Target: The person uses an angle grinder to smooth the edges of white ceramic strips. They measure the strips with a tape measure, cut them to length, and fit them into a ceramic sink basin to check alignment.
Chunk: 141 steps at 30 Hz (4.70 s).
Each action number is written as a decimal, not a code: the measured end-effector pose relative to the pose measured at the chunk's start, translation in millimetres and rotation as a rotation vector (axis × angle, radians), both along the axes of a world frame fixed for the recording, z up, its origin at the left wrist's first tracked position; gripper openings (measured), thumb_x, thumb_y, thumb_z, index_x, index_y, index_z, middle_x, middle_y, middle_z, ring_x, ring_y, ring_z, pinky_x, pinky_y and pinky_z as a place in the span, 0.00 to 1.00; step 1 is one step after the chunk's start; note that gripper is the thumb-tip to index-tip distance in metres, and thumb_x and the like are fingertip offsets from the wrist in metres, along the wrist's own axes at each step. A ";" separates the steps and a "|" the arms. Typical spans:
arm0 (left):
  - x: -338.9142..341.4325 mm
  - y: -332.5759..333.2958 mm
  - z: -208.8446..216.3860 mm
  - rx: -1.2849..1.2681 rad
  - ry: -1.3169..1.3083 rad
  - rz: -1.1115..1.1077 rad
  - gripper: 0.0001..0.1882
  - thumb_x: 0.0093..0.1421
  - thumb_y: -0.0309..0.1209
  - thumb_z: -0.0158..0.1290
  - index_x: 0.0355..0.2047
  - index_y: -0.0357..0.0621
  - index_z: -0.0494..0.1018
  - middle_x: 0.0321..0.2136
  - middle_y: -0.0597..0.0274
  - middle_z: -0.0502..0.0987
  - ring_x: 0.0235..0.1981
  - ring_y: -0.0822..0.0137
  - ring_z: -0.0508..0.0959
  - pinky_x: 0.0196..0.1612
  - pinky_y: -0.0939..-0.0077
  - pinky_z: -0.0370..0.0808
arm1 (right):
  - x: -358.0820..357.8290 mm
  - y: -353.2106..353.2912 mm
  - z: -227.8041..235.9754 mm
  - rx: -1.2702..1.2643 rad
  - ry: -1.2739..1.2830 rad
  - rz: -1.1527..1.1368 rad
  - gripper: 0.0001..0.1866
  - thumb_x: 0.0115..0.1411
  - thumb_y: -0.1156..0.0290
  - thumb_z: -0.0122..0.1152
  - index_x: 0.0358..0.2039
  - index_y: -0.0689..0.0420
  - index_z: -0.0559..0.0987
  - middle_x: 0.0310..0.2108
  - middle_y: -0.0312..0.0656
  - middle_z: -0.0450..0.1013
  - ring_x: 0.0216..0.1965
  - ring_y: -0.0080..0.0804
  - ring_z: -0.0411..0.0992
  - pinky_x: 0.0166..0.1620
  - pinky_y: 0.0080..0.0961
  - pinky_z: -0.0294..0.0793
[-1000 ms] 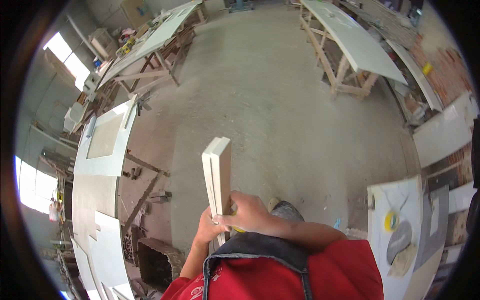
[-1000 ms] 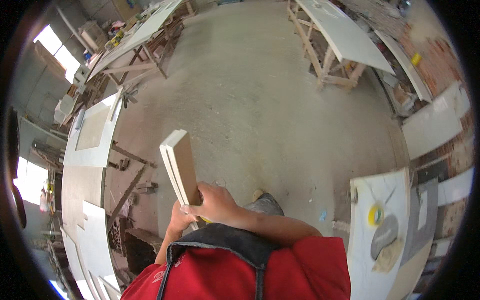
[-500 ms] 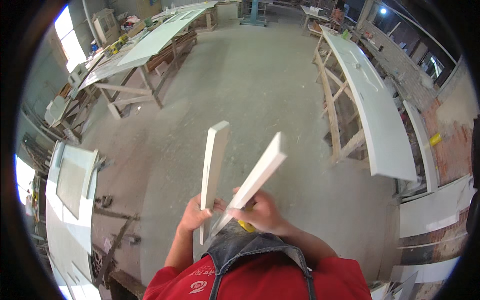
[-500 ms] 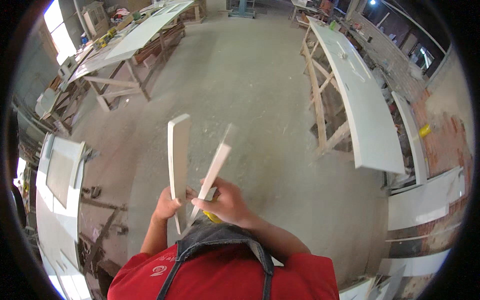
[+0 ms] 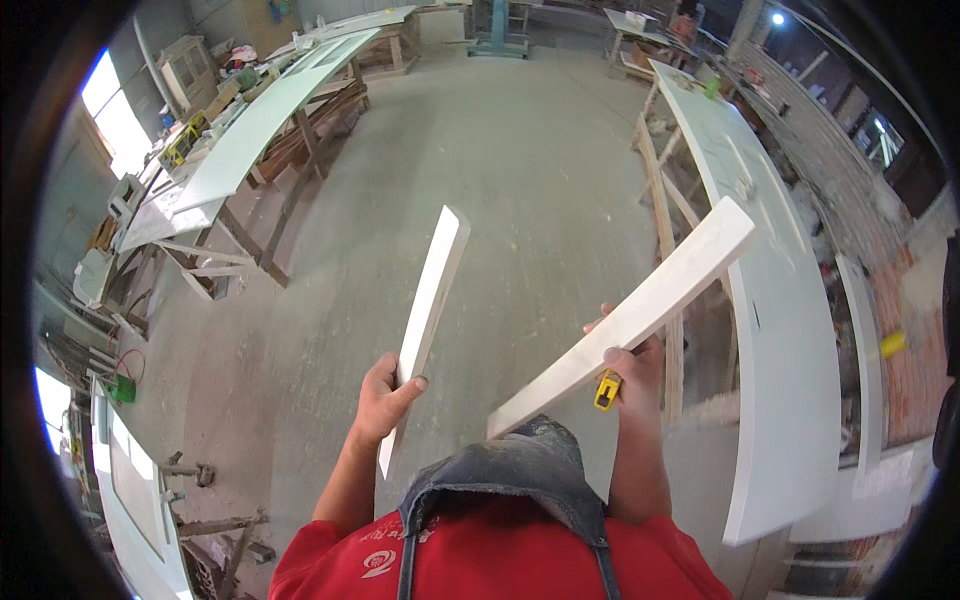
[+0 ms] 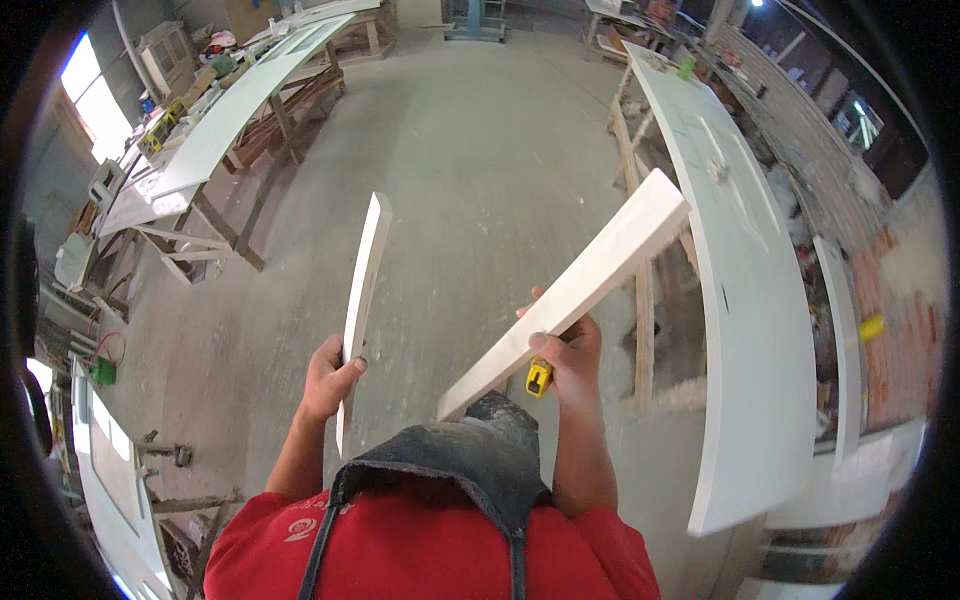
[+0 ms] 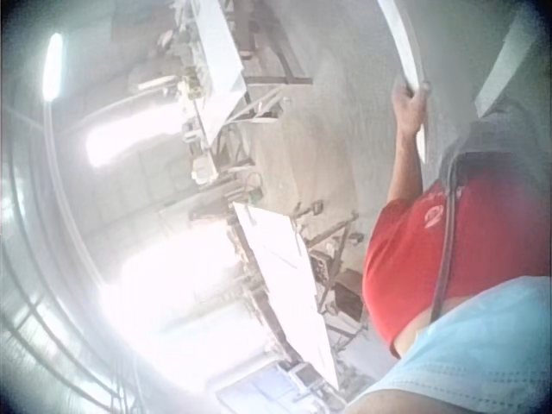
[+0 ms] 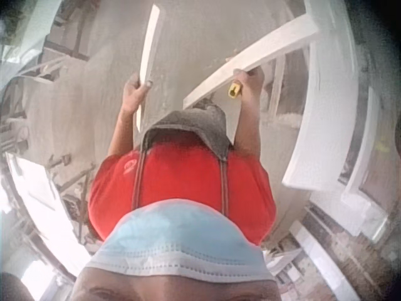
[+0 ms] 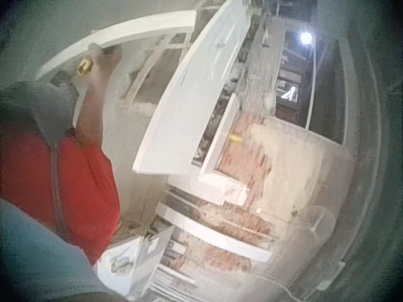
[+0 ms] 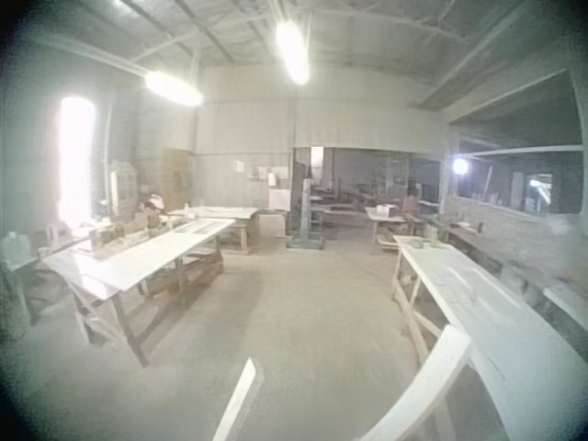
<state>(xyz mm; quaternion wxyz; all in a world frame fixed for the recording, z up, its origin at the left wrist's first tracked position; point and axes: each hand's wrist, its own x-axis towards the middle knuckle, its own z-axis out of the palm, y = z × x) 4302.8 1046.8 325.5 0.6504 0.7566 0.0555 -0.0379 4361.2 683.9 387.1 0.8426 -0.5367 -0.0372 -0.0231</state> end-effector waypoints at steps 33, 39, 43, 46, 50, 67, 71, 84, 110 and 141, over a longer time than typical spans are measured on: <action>1063.2 -126.8 -0.8 0.188 0.071 -0.032 0.33 0.48 0.30 0.69 0.55 0.33 0.73 0.43 0.59 0.79 0.45 0.69 0.77 0.51 0.71 0.74 | 1036.9 -145.3 -31.8 -0.027 -0.001 -0.113 0.37 0.40 0.73 0.67 0.55 0.70 0.75 0.45 0.53 0.79 0.45 0.41 0.80 0.47 0.35 0.82; 1219.2 -139.0 2.3 0.272 0.050 0.123 0.27 0.46 0.30 0.69 0.47 0.33 0.76 0.37 0.60 0.80 0.36 0.70 0.77 0.43 0.71 0.75 | 1277.3 -169.8 -23.1 -0.020 -0.045 0.311 0.37 0.39 0.73 0.68 0.55 0.67 0.76 0.45 0.51 0.80 0.46 0.40 0.79 0.50 0.37 0.80; 1330.5 -147.7 -4.9 0.293 0.051 0.200 0.24 0.46 0.29 0.68 0.42 0.33 0.75 0.32 0.59 0.80 0.35 0.68 0.78 0.41 0.70 0.76 | 1417.3 -179.3 -28.2 -0.146 -0.005 0.346 0.37 0.37 0.71 0.72 0.53 0.64 0.79 0.44 0.45 0.81 0.43 0.34 0.79 0.50 0.31 0.78; 1420.8 -152.1 -21.3 0.366 0.026 0.265 0.23 0.45 0.30 0.69 0.41 0.33 0.75 0.31 0.57 0.80 0.34 0.67 0.79 0.40 0.68 0.77 | 1507.1 -194.1 -45.4 -0.230 0.012 0.406 0.39 0.35 0.68 0.74 0.53 0.63 0.80 0.44 0.44 0.82 0.43 0.32 0.79 0.51 0.30 0.77; 1568.0 -146.7 -47.3 0.350 -0.011 0.289 0.23 0.44 0.30 0.70 0.40 0.34 0.75 0.32 0.56 0.81 0.33 0.66 0.79 0.40 0.67 0.77 | 1629.6 -209.2 -52.1 -0.313 0.119 0.505 0.43 0.30 0.67 0.76 0.54 0.63 0.80 0.42 0.44 0.82 0.44 0.34 0.81 0.52 0.31 0.78; 2195.0 -242.8 -38.5 0.637 0.011 0.073 0.23 0.47 0.34 0.71 0.35 0.36 0.71 0.27 0.49 0.81 0.27 0.56 0.83 0.33 0.62 0.79 | 2136.8 -311.9 -124.8 -0.110 0.312 0.523 0.38 0.42 0.63 0.71 0.55 0.69 0.77 0.39 0.51 0.82 0.38 0.40 0.82 0.46 0.35 0.80; 2319.5 -265.3 -42.4 0.585 -0.004 0.086 0.23 0.49 0.33 0.70 0.40 0.35 0.73 0.29 0.51 0.83 0.30 0.60 0.84 0.35 0.63 0.80 | 2290.8 -335.6 -124.8 -0.100 0.402 0.470 0.37 0.42 0.62 0.71 0.53 0.69 0.79 0.39 0.48 0.82 0.38 0.37 0.82 0.47 0.34 0.80; 2753.3 -290.7 -134.6 -0.519 0.456 -0.094 0.33 0.64 0.49 0.59 0.57 0.32 0.70 0.33 0.51 0.80 0.32 0.57 0.82 0.37 0.61 0.79 | 2711.2 -401.6 -206.7 0.093 0.686 0.323 0.31 0.53 0.64 0.65 0.55 0.68 0.77 0.36 0.50 0.81 0.35 0.39 0.82 0.40 0.35 0.84; 3892.3 -376.5 55.9 -1.064 -0.256 0.043 0.33 0.76 0.53 0.33 0.61 0.36 0.67 0.44 0.52 0.75 0.42 0.52 0.77 0.47 0.52 0.75 | 3709.4 -508.4 -119.5 -0.263 0.539 0.187 0.38 0.39 0.65 0.69 0.55 0.66 0.76 0.38 0.48 0.81 0.37 0.39 0.81 0.42 0.34 0.81; 4905.5 -662.9 -89.3 -0.805 0.118 0.067 0.19 0.70 0.41 0.53 0.54 0.43 0.71 0.38 0.57 0.78 0.35 0.59 0.80 0.40 0.58 0.78 | 4790.1 -704.2 -140.6 -0.313 0.439 0.108 0.35 0.38 0.71 0.64 0.52 0.64 0.80 0.39 0.44 0.81 0.40 0.36 0.80 0.41 0.35 0.80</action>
